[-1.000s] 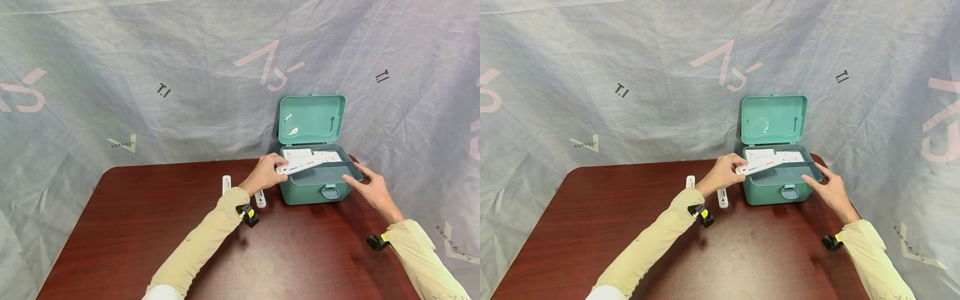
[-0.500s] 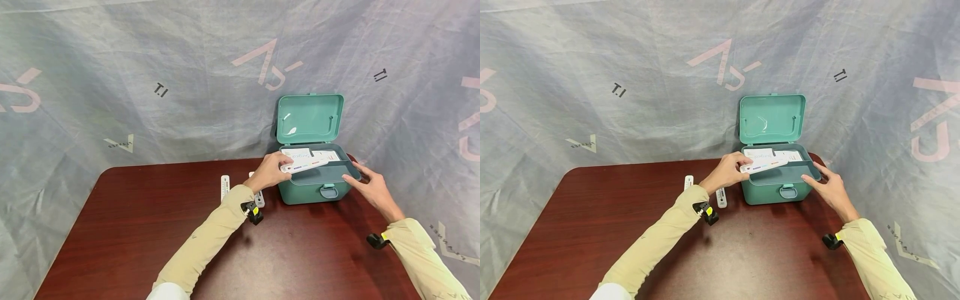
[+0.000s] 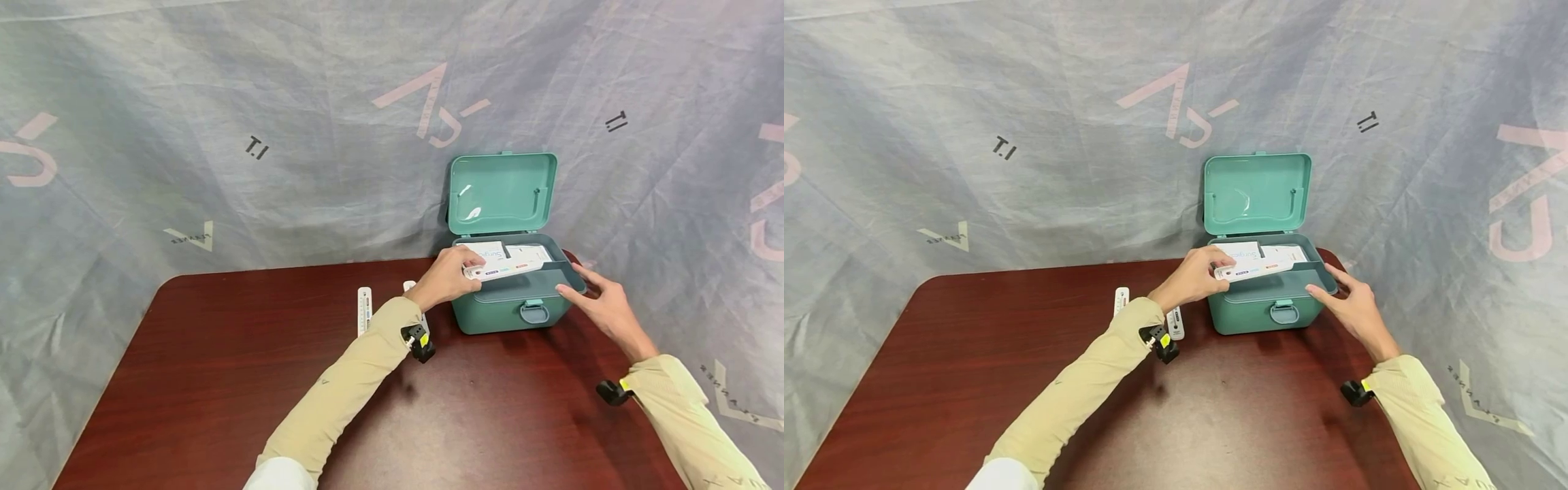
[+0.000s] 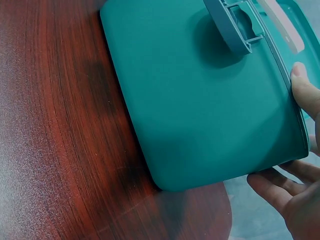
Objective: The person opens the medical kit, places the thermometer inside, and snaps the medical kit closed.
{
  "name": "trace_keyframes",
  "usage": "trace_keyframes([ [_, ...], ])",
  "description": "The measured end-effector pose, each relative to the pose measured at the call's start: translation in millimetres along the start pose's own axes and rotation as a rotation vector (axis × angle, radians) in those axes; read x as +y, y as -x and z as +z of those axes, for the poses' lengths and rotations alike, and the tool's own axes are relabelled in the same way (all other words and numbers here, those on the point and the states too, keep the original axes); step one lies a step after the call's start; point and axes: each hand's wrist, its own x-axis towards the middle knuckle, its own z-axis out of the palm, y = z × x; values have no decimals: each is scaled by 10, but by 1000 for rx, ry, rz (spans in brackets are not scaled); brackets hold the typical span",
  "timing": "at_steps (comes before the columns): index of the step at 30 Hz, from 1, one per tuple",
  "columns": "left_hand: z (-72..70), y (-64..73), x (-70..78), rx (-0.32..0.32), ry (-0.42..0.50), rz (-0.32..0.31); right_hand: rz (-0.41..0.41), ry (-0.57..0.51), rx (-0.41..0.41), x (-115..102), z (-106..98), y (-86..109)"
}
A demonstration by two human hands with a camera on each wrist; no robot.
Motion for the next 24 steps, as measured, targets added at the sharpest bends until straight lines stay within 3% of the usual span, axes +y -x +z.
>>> trace_keyframes([
  [11,73,-73,59,-68,-61,-17,3,13,21,16,10,-3],
  [24,152,-155,78,-90,-144,-22,7,13,10,7,-1,-12],
])
